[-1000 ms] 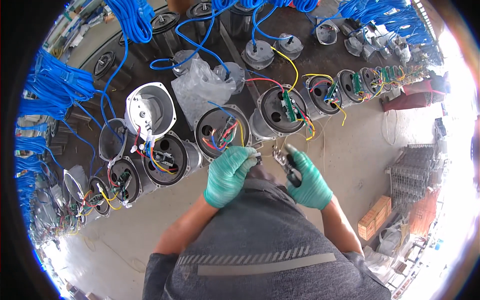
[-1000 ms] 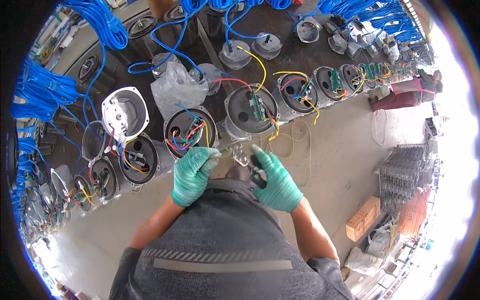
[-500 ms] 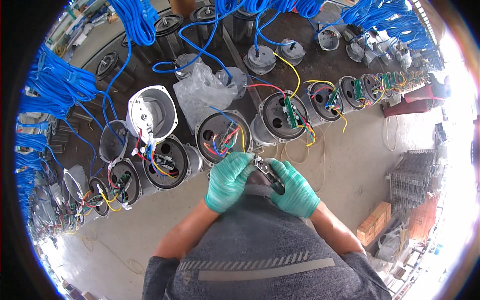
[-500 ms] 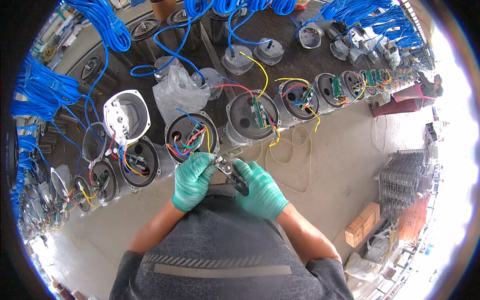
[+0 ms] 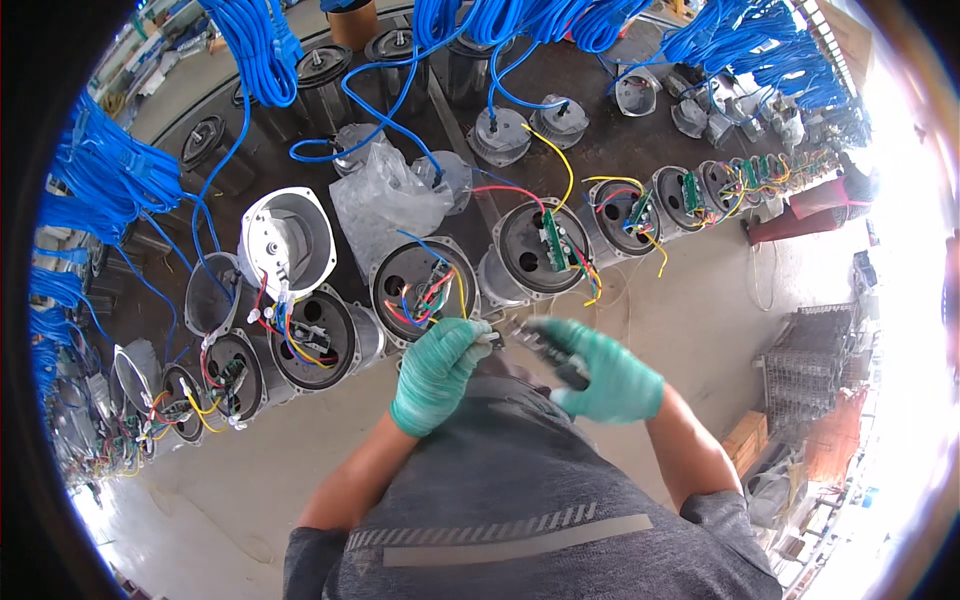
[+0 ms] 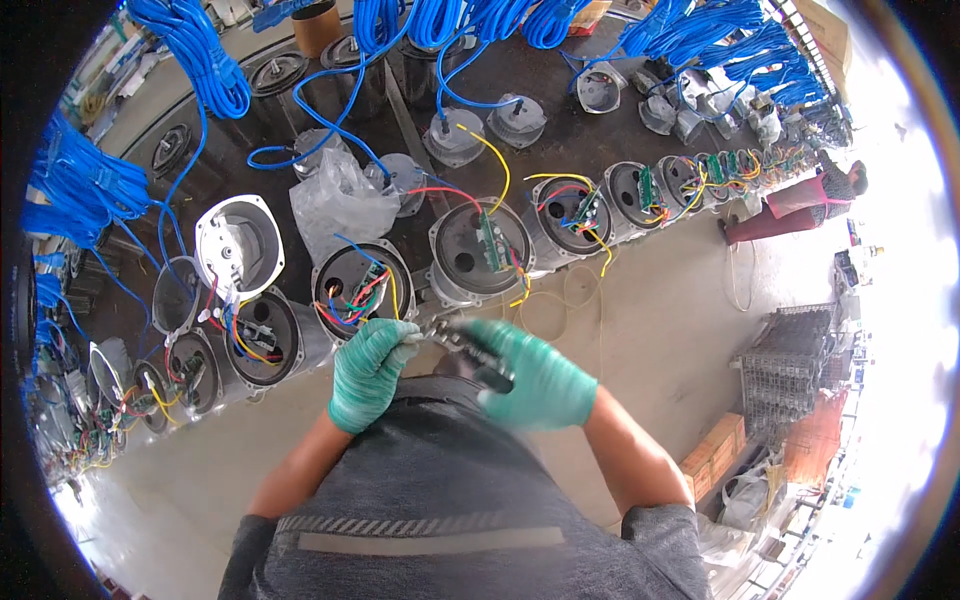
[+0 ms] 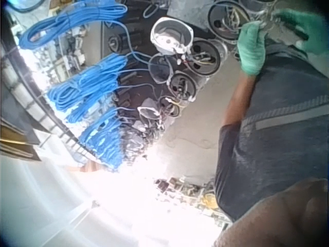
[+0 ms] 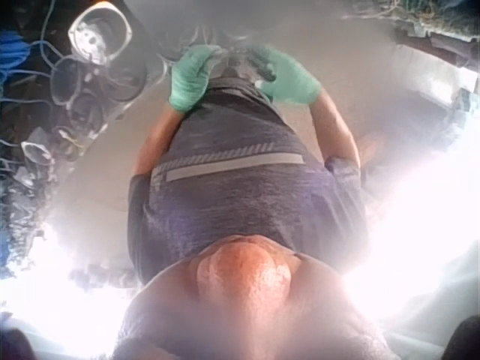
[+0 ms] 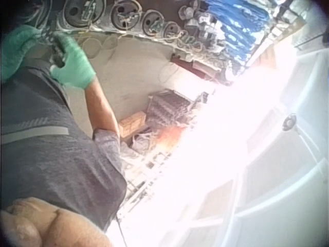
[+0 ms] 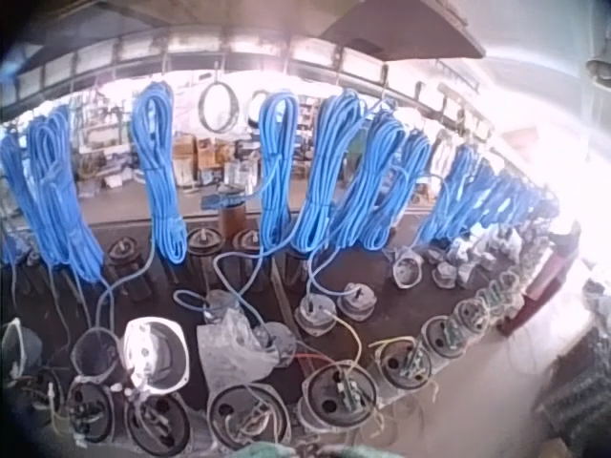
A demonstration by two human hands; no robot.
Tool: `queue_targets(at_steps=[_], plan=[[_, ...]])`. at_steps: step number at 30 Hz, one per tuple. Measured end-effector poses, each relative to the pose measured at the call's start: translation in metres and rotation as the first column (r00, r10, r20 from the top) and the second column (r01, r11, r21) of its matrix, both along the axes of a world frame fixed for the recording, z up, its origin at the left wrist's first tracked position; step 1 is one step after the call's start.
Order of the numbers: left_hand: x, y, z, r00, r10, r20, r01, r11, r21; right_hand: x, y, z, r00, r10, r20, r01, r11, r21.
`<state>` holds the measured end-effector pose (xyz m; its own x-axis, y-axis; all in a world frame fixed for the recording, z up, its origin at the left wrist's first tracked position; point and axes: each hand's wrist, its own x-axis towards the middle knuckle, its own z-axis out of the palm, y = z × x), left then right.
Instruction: The person assembles electronic components by connecting wires into a metal housing and using a tool to strip or secure them.
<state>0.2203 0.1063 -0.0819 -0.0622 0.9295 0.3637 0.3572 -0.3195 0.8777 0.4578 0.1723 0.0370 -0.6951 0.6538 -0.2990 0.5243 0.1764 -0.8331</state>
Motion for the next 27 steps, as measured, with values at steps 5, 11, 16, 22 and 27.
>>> queue_targets(at_steps=[5,11,16,22,27], plan=[[-0.001,-0.002,-0.004,1.0,-0.015,0.008,0.015,0.999,0.045,0.019,0.061,0.034,0.951,-0.299,-0.077,0.309,0.91,0.276],[-0.001,-0.008,0.01,1.0,0.021,0.004,-0.021,1.0,-0.01,0.001,0.147,0.045,0.914,-0.233,0.332,0.062,0.89,0.453],[-0.006,-0.021,0.03,0.996,0.048,-0.074,-0.054,0.996,-0.075,-0.013,0.176,0.061,0.962,-0.262,0.073,0.218,0.904,0.369],[-0.006,-0.029,0.031,0.995,0.088,-0.052,-0.091,0.994,-0.054,-0.042,0.197,0.032,0.912,0.026,0.409,-0.235,0.851,0.469],[-0.01,-0.038,0.043,0.986,0.149,-0.071,-0.155,0.983,-0.097,-0.053,0.262,0.014,0.841,-0.054,0.538,-0.308,0.77,0.559]])
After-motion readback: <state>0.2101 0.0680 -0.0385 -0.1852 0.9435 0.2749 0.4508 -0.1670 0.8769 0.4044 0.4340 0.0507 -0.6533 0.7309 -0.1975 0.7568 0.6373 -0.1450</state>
